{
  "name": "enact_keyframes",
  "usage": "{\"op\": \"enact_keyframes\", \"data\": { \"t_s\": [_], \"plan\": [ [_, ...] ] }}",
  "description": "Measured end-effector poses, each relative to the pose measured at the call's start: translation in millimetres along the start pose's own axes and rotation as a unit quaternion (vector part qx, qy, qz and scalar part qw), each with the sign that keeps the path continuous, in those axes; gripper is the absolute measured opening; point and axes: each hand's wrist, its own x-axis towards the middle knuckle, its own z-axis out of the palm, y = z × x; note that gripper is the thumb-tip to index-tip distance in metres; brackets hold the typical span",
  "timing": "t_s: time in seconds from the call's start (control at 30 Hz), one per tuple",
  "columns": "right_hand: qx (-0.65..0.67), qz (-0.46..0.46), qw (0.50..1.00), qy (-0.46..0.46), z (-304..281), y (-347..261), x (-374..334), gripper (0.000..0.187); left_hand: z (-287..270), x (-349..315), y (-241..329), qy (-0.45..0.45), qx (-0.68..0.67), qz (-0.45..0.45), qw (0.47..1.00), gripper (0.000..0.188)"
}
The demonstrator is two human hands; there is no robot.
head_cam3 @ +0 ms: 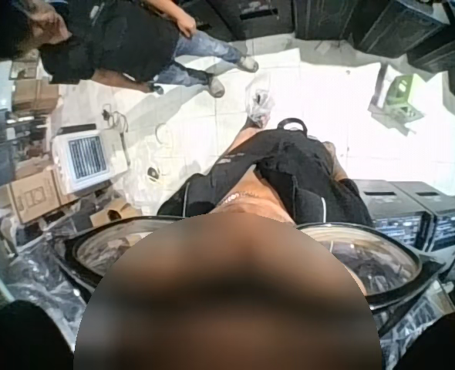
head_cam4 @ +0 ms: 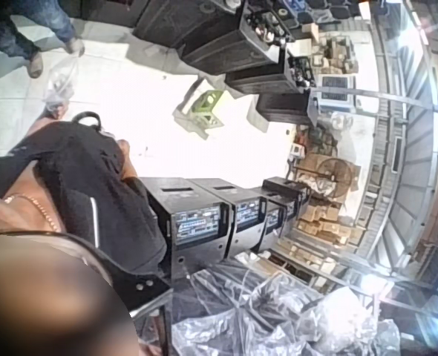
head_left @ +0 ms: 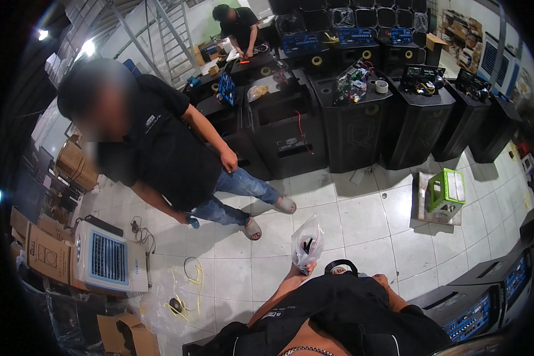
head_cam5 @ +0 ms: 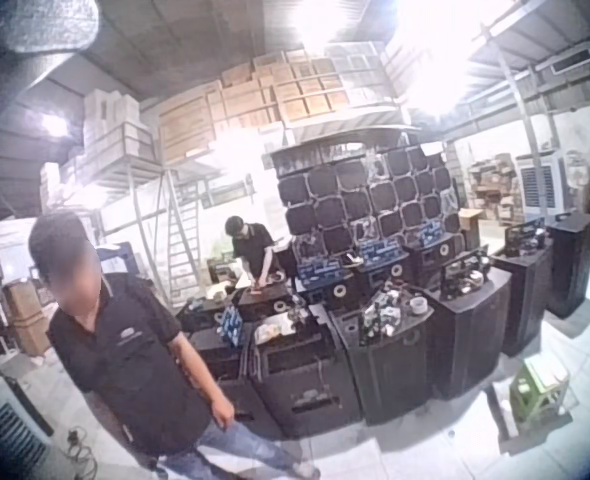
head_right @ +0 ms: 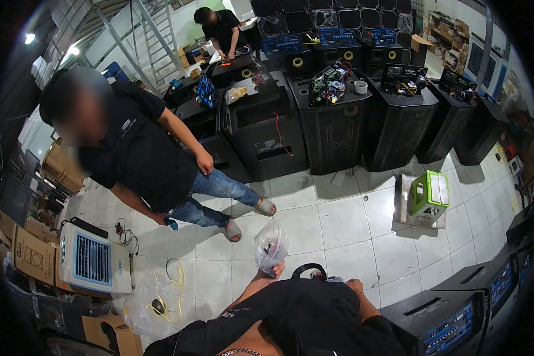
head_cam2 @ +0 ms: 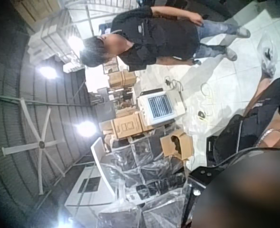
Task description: The person assembles electronic components into a large black speaker cabinet. They insert small black parts from a plastic bag into the blue control panel, connect wires, and use a power drill to secure components. Other workers are visible in the background performing similar assembly tasks.
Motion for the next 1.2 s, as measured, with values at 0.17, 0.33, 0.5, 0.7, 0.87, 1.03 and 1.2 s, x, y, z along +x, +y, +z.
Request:
{"op": "enact_keyframes", "data": {
  "t_s": [0.17,0.33,0.5,0.7,0.87,1.03,1.2],
  "plan": [
    [0.012,-0.002,1.000,-0.006,2,4,2,0.036,7,8,3,-0.008,0.010,-0.006,1.000,0.024],
    [-0.027,-0.007,0.999,0.016,3,2,3,0.035,8,10,4,-0.011,0.015,-0.011,1.000,0.024],
    [-0.038,-0.012,0.999,0.027,7,3,4,0.034,3,3,4,-0.007,0.017,-0.021,1.000,0.024],
    [-0.019,0.004,1.000,0.011,1,-7,-12,0.035,4,9,5,-0.009,0.025,-0.035,0.999,0.024],
    [-0.034,0.014,0.999,0.019,3,-6,-8,0.037,8,18,6,-0.021,0.036,-0.054,0.998,0.024],
    [-0.032,0.031,0.999,0.000,4,-10,-5,0.040,1,5,9,-0.027,0.045,-0.057,0.997,0.024],
    [-0.055,0.010,0.998,0.009,7,-5,5,0.039,-8,-5,8,-0.036,0.045,-0.066,0.996,0.024]
  ]
}}
